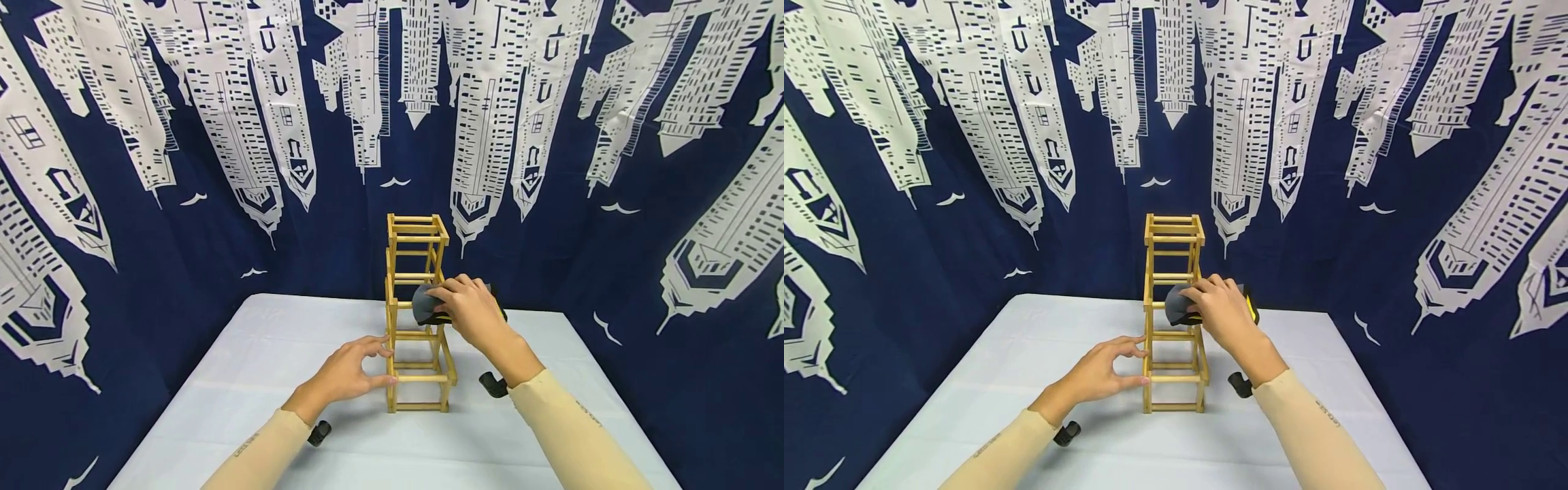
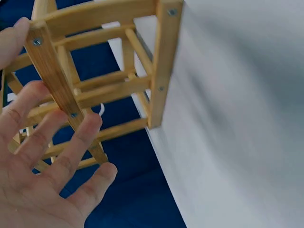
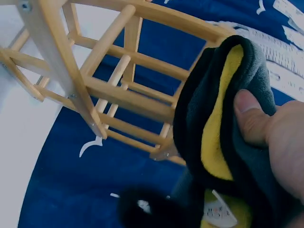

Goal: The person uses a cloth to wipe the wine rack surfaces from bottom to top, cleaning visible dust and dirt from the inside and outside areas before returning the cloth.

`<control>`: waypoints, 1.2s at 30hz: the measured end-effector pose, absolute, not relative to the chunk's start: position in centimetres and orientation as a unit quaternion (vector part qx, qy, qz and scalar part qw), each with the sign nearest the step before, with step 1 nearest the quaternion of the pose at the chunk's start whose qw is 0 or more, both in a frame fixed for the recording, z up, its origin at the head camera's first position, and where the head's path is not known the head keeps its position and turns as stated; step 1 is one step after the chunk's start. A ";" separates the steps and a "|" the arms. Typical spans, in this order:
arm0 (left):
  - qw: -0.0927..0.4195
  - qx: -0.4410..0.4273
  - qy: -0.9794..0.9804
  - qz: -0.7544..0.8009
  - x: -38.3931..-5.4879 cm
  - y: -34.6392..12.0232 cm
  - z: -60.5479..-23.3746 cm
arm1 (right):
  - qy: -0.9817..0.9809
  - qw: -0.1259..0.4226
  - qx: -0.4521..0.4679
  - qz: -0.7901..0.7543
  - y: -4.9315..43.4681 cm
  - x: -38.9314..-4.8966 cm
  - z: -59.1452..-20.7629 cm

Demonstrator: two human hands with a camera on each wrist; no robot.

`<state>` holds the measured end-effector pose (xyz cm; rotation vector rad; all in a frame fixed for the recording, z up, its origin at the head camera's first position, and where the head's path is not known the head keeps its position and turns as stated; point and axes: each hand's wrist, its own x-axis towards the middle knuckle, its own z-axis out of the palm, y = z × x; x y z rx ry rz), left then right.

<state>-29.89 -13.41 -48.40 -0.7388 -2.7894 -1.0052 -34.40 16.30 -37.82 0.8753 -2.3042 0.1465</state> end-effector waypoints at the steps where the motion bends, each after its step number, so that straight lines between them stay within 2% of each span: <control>1: 0.042 -0.242 -0.911 -0.331 -29.9 -13.4 -48.4 | -0.880 0.330 0.334 0.074 16.7 -34.5 -37.7; 7: 0.041 -0.259 -0.904 -0.337 -30.0 -13.3 -48.6 | -0.863 0.332 0.328 0.195 18.5 -35.8 -37.2; 13: 0.048 -0.292 -0.887 -0.356 -30.2 -13.4 -48.4 | -0.895 0.276 0.281 0.208 18.2 -37.9 -36.9; 21: 0.039 -0.287 -0.888 -0.358 -29.9 -13.5 -48.8 | -0.917 0.234 0.239 0.219 17.6 -40.5 -36.9; 27: 0.046 -0.280 -0.890 -0.357 -29.6 -13.0 -48.9 | -0.920 0.193 0.251 0.230 18.0 -39.7 -36.2; 36: 0.050 -0.277 -0.886 -0.370 -29.3 -12.9 -49.3 | -0.906 0.192 0.283 0.249 18.6 -37.2 -36.7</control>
